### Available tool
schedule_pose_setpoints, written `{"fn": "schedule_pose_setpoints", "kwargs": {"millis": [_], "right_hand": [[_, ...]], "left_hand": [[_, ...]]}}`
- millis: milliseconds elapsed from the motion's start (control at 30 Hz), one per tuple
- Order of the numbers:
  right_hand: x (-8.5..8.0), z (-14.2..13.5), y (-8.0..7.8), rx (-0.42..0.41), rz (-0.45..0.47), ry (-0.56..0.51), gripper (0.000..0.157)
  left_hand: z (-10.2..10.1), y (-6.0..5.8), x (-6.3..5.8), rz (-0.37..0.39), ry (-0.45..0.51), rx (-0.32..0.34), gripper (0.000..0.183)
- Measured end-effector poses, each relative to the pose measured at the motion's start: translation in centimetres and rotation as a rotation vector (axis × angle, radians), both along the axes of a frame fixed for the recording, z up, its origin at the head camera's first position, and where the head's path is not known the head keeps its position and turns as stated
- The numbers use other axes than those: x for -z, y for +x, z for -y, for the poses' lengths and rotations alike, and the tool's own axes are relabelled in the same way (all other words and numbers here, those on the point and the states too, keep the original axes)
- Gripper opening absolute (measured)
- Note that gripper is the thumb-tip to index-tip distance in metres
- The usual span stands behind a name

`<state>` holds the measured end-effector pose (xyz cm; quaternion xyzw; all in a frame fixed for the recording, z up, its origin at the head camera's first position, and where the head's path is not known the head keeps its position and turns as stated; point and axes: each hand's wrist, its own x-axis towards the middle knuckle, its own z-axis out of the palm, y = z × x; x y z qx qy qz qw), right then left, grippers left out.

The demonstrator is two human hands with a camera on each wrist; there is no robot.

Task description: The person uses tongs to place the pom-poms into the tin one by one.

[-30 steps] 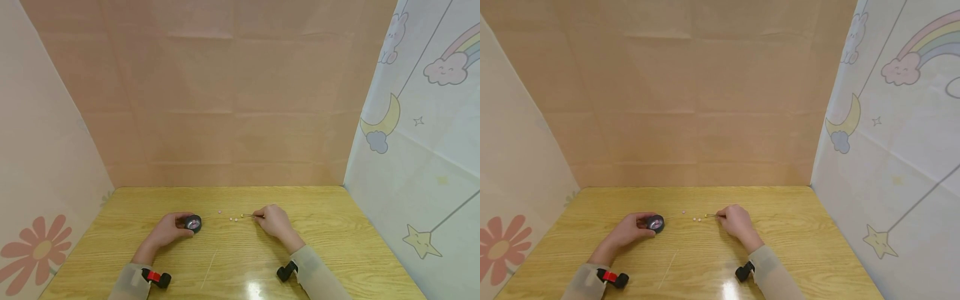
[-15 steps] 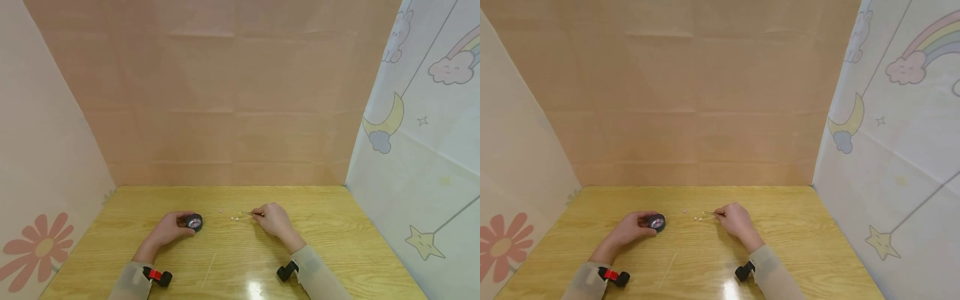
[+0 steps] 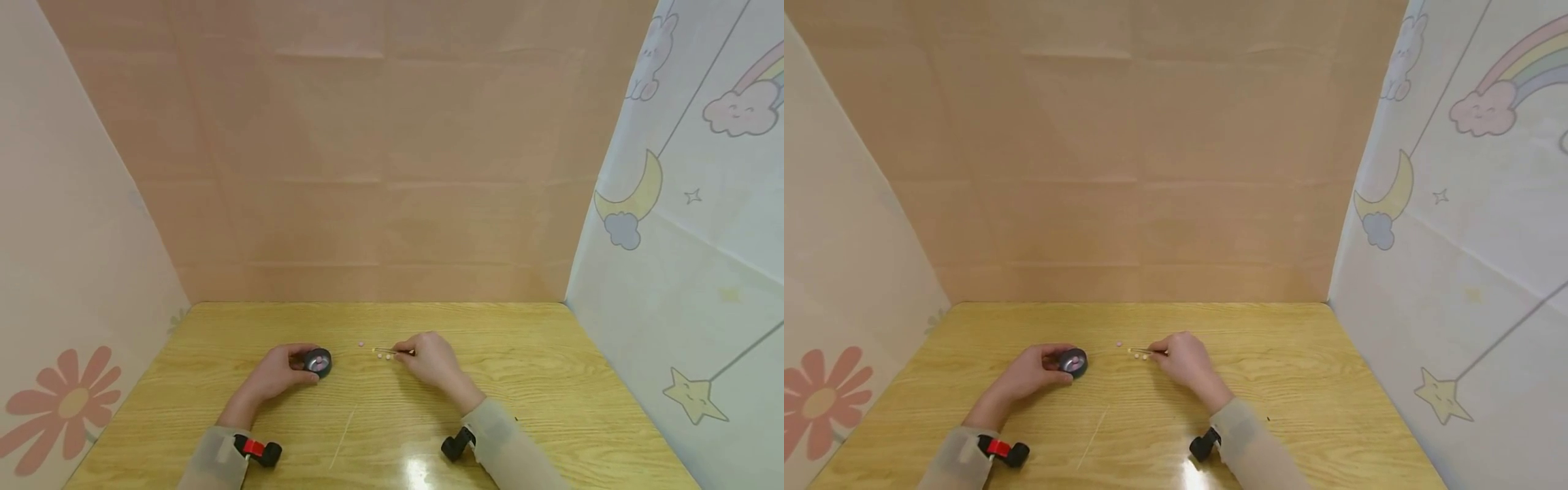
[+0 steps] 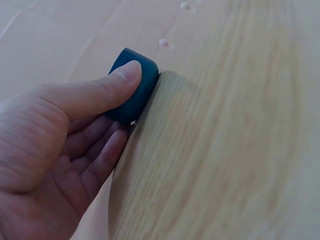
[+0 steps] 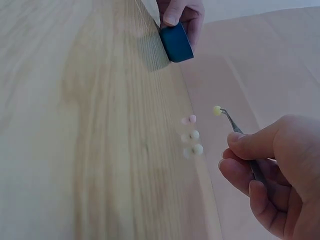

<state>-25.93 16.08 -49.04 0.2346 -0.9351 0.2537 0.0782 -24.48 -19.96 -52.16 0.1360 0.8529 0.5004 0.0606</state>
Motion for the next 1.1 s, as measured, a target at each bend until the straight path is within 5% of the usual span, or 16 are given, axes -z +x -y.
{"fn": "schedule_pose_setpoints", "kwargs": {"millis": [767,1100], "right_hand": [[-0.5,6.2,0.5,-0.1,0.057,-0.044,0.014],[-0.6,8.2,0.5,-0.121,0.024,0.014,0.016]], "left_hand": [[0.2,-0.2,0.2,-0.012,-0.015,0.007,0.062],[0.1,-0.1,0.0,-0.008,-0.003,0.014,0.061]]}}
